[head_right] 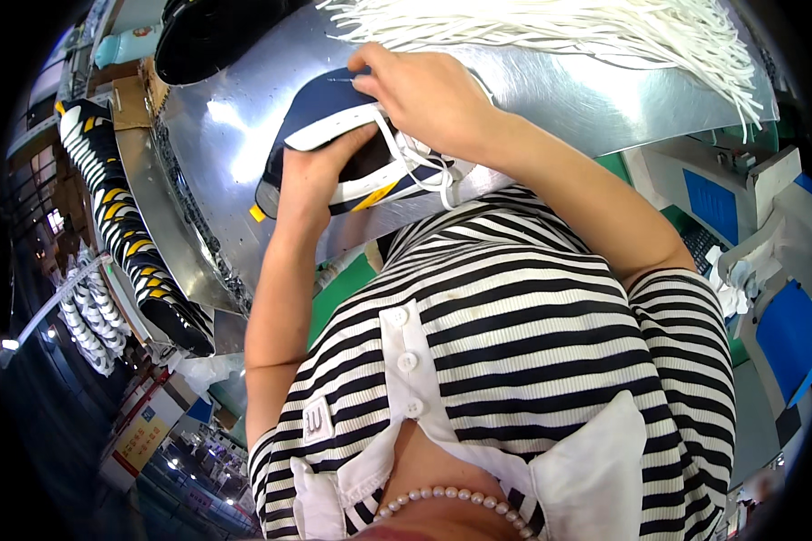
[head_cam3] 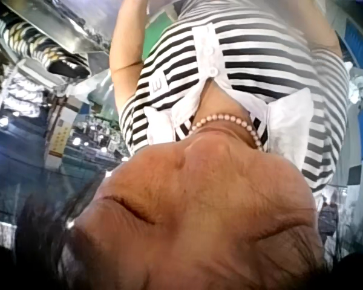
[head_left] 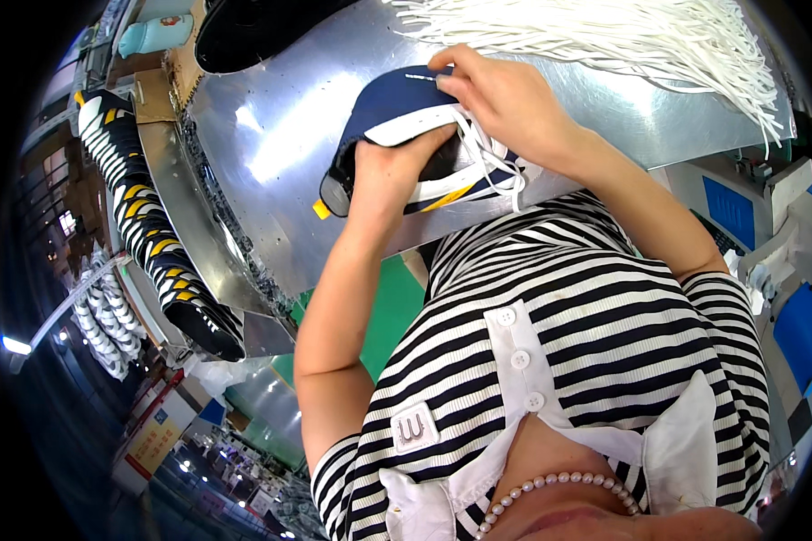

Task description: The person laces several blue and white sneakers. They thread white laces through the eyelets of the sneakers by hand, pull the laces tight, and place each completed sneaker onto a pile or rack.

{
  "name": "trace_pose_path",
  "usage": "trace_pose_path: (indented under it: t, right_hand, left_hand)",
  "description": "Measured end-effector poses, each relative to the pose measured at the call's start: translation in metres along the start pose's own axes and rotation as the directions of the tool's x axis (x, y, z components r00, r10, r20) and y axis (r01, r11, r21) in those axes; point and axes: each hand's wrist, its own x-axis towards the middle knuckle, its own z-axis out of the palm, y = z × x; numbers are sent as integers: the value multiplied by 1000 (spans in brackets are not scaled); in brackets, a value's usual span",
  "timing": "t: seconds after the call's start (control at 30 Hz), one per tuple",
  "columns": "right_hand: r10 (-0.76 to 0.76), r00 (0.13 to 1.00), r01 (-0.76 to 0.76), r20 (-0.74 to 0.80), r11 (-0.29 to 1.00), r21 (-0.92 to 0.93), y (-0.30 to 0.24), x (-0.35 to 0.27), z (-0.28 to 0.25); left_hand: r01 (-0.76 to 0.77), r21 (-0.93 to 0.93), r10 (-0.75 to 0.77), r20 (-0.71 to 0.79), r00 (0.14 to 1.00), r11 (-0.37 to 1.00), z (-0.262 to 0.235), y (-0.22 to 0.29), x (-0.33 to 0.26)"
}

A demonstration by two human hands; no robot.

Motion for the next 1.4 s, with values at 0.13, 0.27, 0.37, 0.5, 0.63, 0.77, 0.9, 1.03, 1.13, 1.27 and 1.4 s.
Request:
trace_pose_path:
  t: [0.13,0.27,0.37,0.5,0.63,0.77,0.9,1.03,1.13,1.27,1.4]
  right_hand:
    - [91,995,-85,36,987,-136,-2,6,4]
    - [125,992,-122,10,979,-163,4,8,7]
    - [164,986,-164,-17,975,-150,5,7,4]
    - [190,980,-194,-52,975,-105,9,9,7]
    - [202,978,-204,41,978,34,5,12,-3]
    - [134,989,-137,68,990,32,-3,9,-5]
    - [159,987,-148,-31,962,228,14,22,-2]
    - [238,856,112,-460,782,613,27,47,-47]
    - [195,888,95,-416,808,581,43,33,-53]
    - [303,852,43,-427,772,634,37,-12,-64]
    - [172,985,-152,-13,899,411,-34,-53,-47]
  left_hand:
    - [237,-94,-228,97,969,967,-5,11,2]
    - [277,-542,-136,285,949,794,-43,35,-32]
    - [79,-996,291,87,953,38,-94,88,-75]
    - [-546,-603,506,-257,823,581,-85,75,-98]
    - [-567,628,625,159,764,534,-13,20,-67]
    - [-465,722,587,100,803,513,5,0,-63]
    - [-473,623,569,54,820,623,4,-16,-52]
    - [-467,602,579,9,815,648,0,-25,-47]
    - [-373,577,506,-82,859,726,4,-14,-47]
    - [-277,580,383,-66,921,766,0,-13,-47]
    - [-247,583,375,-108,921,774,2,-10,-45]
